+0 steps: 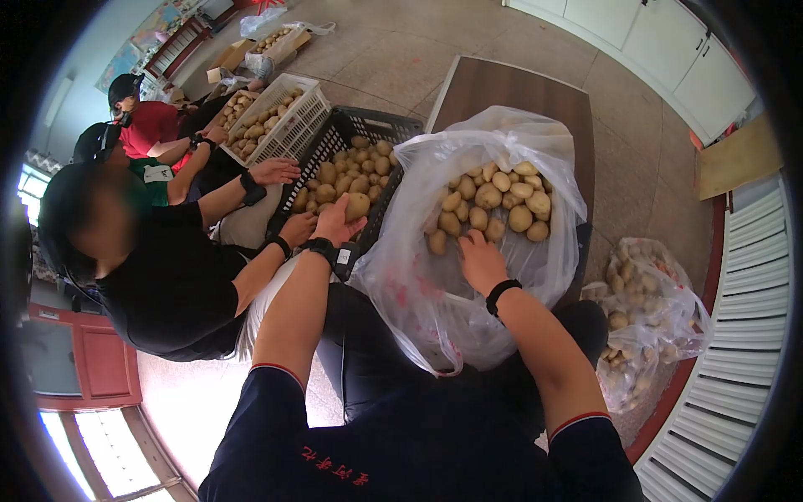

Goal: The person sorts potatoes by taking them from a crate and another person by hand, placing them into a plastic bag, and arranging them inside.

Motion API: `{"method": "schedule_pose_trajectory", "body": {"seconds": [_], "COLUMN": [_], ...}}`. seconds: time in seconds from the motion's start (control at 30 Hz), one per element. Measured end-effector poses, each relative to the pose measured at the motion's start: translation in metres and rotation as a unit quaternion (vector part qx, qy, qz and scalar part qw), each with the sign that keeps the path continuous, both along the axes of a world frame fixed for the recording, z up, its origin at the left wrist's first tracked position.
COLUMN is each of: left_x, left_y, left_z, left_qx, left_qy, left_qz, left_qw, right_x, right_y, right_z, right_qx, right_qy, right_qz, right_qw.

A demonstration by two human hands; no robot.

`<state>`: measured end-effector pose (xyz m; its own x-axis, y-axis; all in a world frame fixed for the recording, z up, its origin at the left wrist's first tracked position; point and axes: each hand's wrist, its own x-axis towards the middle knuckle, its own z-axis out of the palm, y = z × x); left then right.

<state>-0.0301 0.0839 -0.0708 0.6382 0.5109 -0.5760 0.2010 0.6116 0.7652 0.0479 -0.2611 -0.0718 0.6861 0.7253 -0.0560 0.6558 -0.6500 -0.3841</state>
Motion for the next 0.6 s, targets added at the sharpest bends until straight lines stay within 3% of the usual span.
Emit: {"method": "schedule_pose_trajectory", "body": {"seconds": [0.33,0.4,0.6], "left_x": [-0.003,0.001,0.007], "left_y": [0.014,0.009,-0.013], "left_z": [-0.012,-0.008,0.027], "left_qx": [-0.026,0.023,0.050], "left_qy": [0.045,0.074,0.082], "left_qz": [0.048,0.085,0.003], "left_qw": [0.998,0.993,0.995], "right_x": [-0.009,-0.011,-0.021], "right_y": [-0.012,-0.016,-0.025], "right_z": [-0.001,-0.001,-0.003], "right_qx": [-0.012,-0.024,-0.036], "right_qy": [-0.012,0.006,0.007], "right_qz": [-0.008,-0.022,-0.033], "right_qw": [1.000,0.999,0.999]}}
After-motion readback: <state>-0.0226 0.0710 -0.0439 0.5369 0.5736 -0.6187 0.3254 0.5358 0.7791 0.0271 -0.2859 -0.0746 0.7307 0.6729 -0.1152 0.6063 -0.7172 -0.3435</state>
